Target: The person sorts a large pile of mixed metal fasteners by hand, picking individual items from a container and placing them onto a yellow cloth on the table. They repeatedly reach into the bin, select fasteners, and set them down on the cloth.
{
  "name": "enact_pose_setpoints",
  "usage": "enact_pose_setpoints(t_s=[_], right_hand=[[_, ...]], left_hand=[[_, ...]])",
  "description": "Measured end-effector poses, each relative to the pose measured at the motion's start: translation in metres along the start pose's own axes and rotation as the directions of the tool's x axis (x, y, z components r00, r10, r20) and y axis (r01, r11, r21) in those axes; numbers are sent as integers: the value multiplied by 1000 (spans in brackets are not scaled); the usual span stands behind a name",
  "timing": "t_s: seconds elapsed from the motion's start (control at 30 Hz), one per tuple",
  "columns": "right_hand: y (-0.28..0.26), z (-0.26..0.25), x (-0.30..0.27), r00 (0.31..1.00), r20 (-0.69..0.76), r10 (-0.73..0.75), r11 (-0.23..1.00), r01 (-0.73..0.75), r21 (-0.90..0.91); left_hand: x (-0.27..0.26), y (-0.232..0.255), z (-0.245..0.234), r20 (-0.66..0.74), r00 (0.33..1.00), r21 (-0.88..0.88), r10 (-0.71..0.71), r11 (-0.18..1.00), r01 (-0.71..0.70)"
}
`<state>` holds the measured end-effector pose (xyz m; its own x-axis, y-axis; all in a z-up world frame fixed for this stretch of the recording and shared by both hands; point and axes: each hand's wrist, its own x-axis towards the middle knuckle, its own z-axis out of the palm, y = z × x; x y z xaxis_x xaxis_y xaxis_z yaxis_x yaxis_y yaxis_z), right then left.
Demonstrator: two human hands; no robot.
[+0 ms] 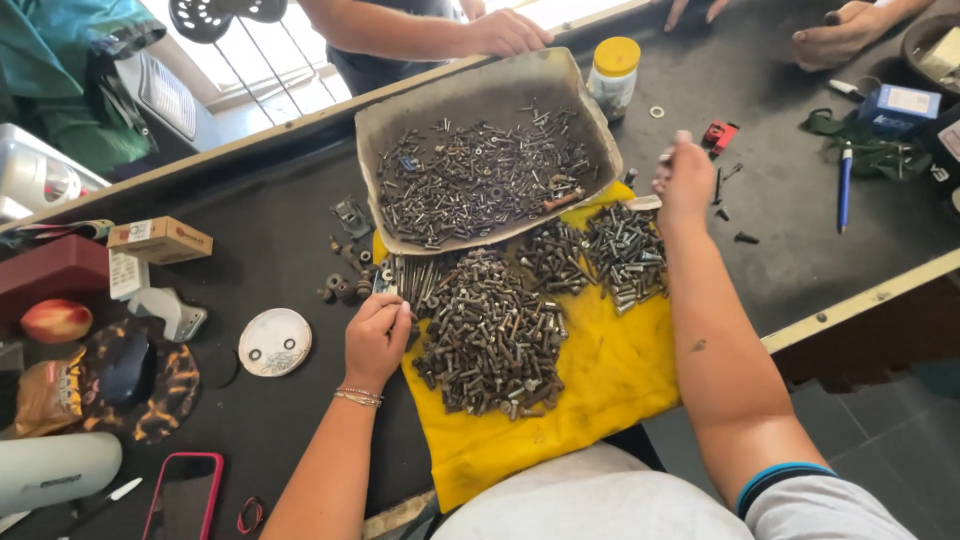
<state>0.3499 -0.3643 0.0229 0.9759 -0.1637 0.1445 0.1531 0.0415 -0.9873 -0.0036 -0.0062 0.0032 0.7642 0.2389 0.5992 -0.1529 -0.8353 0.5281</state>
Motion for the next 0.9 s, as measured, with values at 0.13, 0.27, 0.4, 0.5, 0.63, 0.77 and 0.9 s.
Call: enact_pose_setpoints(t_s=[0.13, 0.27, 0.4, 0.5, 0.63, 0.77, 0.9], right_hand=[[15, -14, 22, 937, -77, 341, 869, -283, 405], [41, -21, 42, 887, -173, 428, 843, -322, 432], [42, -15, 34, 921, -235, 311, 905, -212, 369], [16, -2, 5, 975, -158, -159, 950, 107, -295], [-33, 17, -43, 658, 558, -506, 493, 751, -439], [-42, 8, -36, 820, 366, -440, 669, 572, -475], [-42, 15, -46, 829, 324, -455, 603, 555, -574]], left_hand=[[1, 6, -3, -15, 1000, -20, -8, 1000, 8], [-1, -5, 1, 4, 999, -7, 41, 999, -41], [-2, -7, 1, -18, 996, 13, 82, 997, -82], [1, -1, -10, 143, 989, 7, 48, 999, -50], [1, -5, -5, 163, 986, 40, 44, 998, -51], [1, -2, -8, 149, 986, 44, 79, 995, -87], [1, -5, -7, 142, 989, 37, 47, 998, -53]])
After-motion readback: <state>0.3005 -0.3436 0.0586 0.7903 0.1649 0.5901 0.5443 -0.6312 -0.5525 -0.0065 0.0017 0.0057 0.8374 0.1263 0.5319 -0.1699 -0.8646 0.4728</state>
